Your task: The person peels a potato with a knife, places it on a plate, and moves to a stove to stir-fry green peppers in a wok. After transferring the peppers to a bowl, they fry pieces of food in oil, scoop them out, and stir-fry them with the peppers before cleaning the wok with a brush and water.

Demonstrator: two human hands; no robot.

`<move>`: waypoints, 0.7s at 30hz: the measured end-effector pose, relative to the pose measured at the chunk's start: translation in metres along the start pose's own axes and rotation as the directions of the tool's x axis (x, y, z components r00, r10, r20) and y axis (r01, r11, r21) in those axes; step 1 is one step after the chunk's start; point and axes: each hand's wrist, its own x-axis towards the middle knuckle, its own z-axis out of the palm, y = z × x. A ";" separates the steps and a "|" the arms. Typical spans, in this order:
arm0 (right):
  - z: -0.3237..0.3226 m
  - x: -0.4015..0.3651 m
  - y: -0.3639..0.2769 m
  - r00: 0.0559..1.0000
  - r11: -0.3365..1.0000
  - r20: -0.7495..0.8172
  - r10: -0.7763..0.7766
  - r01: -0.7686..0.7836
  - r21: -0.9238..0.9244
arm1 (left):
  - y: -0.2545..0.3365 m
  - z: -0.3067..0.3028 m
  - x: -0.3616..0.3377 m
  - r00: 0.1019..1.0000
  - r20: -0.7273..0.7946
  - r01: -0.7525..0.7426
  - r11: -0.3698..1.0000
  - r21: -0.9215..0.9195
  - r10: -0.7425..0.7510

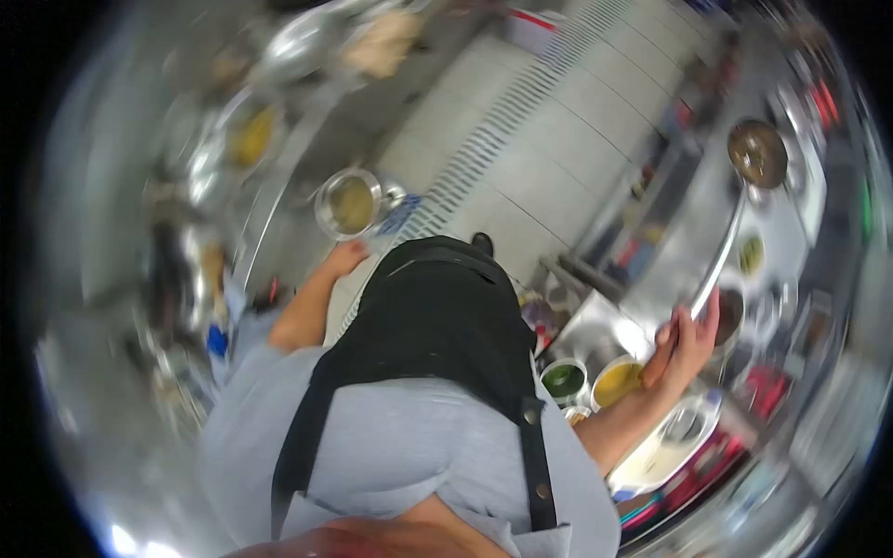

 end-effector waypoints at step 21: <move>0.466 -0.352 0.078 -0.213 0.869 0.873 0.438 -0.147 -0.472 | -0.142 0.123 -0.412 0.613 -0.318 0.132 0.491 -0.861 -0.723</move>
